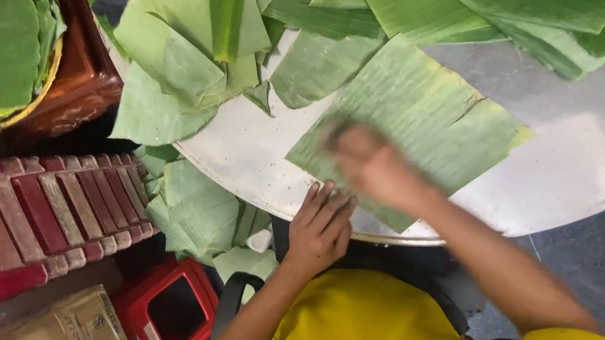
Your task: Wiping individual banana leaves with a cloth to clean them.
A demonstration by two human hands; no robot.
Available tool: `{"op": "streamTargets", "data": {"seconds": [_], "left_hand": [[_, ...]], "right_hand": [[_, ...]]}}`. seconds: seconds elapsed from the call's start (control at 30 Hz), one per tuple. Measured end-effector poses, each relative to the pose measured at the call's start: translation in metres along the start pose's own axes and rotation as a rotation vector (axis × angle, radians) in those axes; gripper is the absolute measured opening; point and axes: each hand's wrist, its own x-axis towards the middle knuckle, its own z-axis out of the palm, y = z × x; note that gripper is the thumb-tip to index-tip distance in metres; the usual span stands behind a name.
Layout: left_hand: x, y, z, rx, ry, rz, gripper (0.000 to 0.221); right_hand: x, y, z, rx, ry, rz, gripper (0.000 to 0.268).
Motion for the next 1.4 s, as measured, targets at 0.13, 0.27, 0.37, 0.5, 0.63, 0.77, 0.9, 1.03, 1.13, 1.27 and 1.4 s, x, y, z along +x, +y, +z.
{"op": "streamTargets", "data": {"seconds": [0.13,0.27,0.37,0.5,0.63,0.77,0.9,1.03,1.13,1.27,1.4], "left_hand": [[0.004,-0.001,0.003,-0.046,0.079,0.004,0.028],[0.003,0.0,-0.007,-0.197,0.001,-0.028,0.023],[-0.003,0.001,0.002,-0.072,0.057,-0.066,0.02],[0.0,0.003,-0.001,-0.051,0.081,-0.025,0.023],[0.015,-0.002,-0.01,-0.169,0.13,-0.046,0.023],[0.017,-0.028,-0.026,-0.061,0.135,-0.22,0.024],[0.021,-0.047,-0.022,-0.058,0.212,-0.239,0.016],[0.03,-0.067,-0.027,-0.027,0.276,-0.317,0.022],[0.031,-0.071,-0.025,-0.065,0.27,-0.361,0.025],[0.025,-0.072,-0.023,0.025,0.179,-0.364,0.037],[0.019,-0.077,-0.016,0.071,0.128,-0.345,0.04]], "right_hand": [[-0.053,0.14,0.028,-0.338,0.23,0.191,0.018],[-0.037,0.115,0.038,-0.434,0.264,0.219,0.02],[0.044,-0.037,0.002,0.087,0.238,-0.1,0.013],[0.024,0.032,-0.003,0.227,0.123,0.237,0.005],[0.011,0.088,-0.001,-0.263,0.482,0.199,0.009],[0.018,0.007,0.026,0.085,0.427,0.112,0.021],[0.044,-0.025,0.049,0.085,0.325,0.031,0.023],[0.054,-0.021,0.042,0.088,0.291,0.021,0.017],[0.065,-0.036,0.032,0.123,0.309,-0.043,0.014],[0.063,-0.044,0.039,-0.035,0.239,-0.091,0.012],[0.048,-0.045,0.035,-0.042,0.183,-0.098,0.013]]}}
